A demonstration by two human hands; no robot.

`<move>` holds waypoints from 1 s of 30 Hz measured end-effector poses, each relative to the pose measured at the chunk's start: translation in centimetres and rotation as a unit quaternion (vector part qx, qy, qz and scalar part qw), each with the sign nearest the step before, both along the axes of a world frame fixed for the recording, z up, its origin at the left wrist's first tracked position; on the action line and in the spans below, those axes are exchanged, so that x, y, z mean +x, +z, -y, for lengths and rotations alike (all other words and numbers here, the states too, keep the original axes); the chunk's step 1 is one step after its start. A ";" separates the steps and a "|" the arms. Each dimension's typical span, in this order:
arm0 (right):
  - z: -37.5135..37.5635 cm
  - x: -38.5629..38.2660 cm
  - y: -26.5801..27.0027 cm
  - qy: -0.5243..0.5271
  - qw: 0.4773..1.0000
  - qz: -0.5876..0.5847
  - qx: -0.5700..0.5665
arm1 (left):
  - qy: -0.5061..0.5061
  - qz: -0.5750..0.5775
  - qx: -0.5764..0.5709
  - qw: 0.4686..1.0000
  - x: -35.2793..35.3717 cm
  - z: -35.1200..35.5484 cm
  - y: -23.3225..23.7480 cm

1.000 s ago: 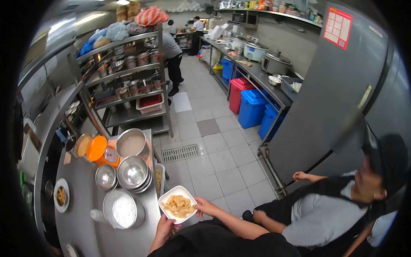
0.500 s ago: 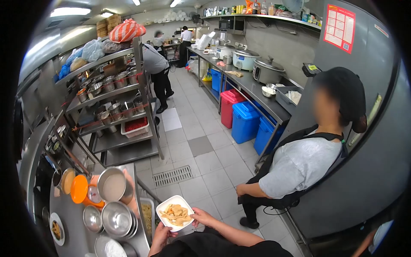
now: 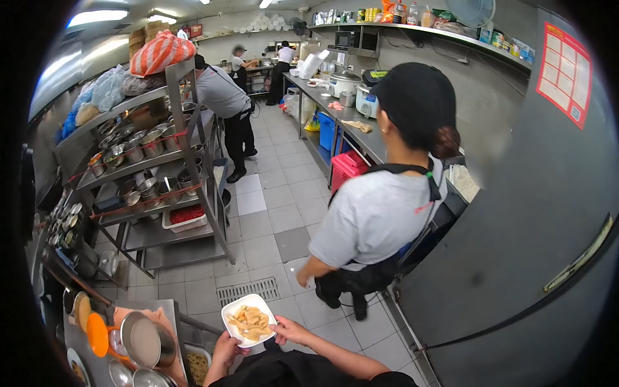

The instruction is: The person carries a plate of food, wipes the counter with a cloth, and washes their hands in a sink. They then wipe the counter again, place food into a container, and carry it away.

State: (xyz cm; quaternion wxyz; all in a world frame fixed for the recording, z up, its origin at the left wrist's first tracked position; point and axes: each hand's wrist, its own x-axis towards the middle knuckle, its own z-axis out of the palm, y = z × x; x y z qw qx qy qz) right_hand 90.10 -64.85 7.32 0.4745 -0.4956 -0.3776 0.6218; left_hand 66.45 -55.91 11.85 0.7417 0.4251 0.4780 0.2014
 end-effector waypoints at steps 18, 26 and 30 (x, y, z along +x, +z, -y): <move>-2.2 26.8 -14.7 -0.156 0.882 0.215 -0.390 | -0.220 -0.058 -0.019 0.974 24.6 -29.2 -6.3; -1.5 28.8 -22.1 -0.321 0.751 0.002 -0.578 | -0.308 -0.050 0.005 0.950 41.1 -37.7 -4.9; -8.2 35.2 -24.8 -0.225 0.785 0.043 -0.576 | -0.315 -0.054 0.008 0.947 50.1 -41.3 -4.3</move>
